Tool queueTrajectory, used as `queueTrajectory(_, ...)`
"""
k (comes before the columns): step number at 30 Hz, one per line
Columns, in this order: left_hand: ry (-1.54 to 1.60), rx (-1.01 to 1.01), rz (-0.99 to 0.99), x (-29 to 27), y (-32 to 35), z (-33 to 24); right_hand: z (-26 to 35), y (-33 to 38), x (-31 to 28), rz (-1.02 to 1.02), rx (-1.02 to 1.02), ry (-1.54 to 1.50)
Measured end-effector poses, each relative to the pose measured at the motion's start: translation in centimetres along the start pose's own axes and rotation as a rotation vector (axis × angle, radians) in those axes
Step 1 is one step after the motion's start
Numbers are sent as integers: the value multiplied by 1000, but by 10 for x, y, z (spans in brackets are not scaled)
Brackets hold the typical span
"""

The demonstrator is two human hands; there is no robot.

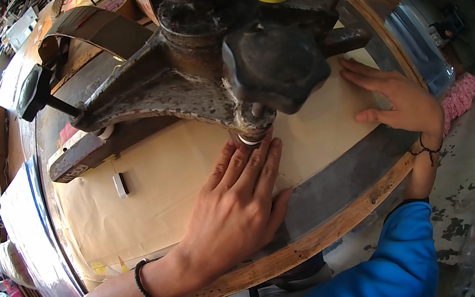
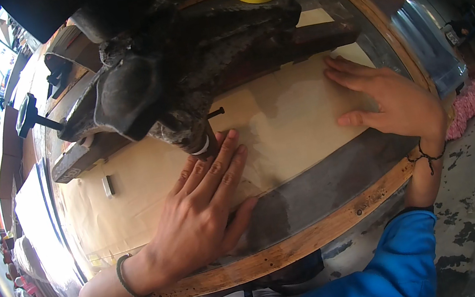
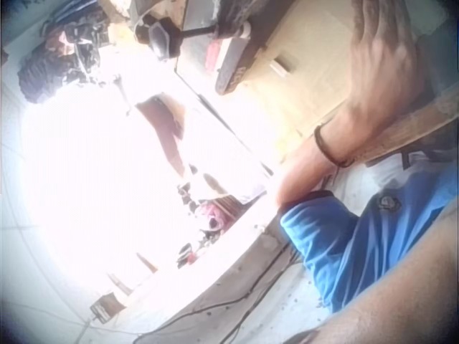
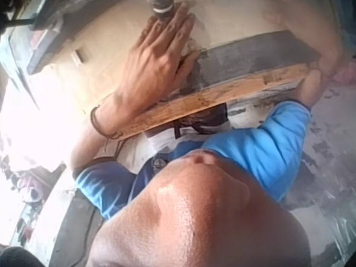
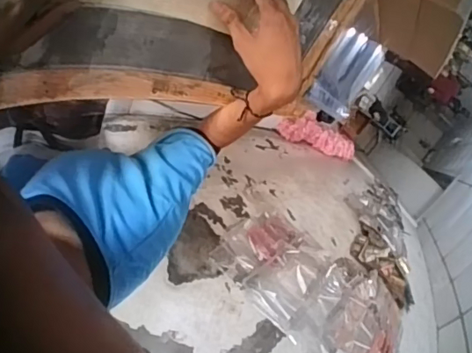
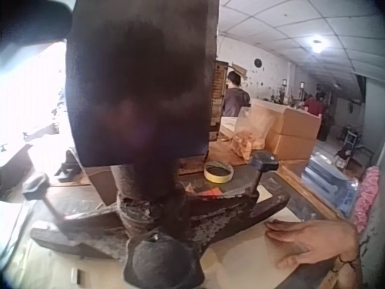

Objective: The person positions clear plastic sheets under a heat-sealing machine, aligns the edges, and presses the sealer down multiple times to bond the material.

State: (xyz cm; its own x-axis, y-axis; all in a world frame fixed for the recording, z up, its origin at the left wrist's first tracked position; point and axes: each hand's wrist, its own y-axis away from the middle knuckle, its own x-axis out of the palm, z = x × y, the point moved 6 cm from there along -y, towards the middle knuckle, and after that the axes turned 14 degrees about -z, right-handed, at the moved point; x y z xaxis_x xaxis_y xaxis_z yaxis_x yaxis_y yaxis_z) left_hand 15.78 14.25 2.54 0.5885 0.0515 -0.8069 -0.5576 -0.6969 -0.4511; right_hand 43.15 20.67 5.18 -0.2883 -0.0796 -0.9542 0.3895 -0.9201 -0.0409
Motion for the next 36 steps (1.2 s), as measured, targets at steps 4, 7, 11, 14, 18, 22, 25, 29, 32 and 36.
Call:
queueTrajectory(4,3,3,-4,0,0,0,1,0,0,0,-6,3)
queueTrajectory(7,10,-3,-10,1,2,1,3,0,-1,9,-1,10)
queueTrajectory(11,26,-8,-24,0,3,1,5,-1,-3,43,26,35)
queueTrajectory(14,24,-23,-48,1,6,1,2,-3,-1,72,46,18)
queueTrajectory(18,37,-8,-64,3,5,2,6,-1,-5,115,141,13)
queueTrajectory(22,33,-16,-98,5,9,2,2,-1,-2,109,121,-12)
queueTrajectory(25,37,-13,-117,5,10,2,2,-3,-2,103,105,-48)
queueTrajectory(29,39,-13,-122,6,10,2,-2,-1,-1,76,77,-56)
queueTrajectory(32,39,-20,-120,7,11,2,0,-2,-1,57,50,-44)
queueTrajectory(36,49,-19,-132,7,10,2,-1,0,-1,54,54,-16)
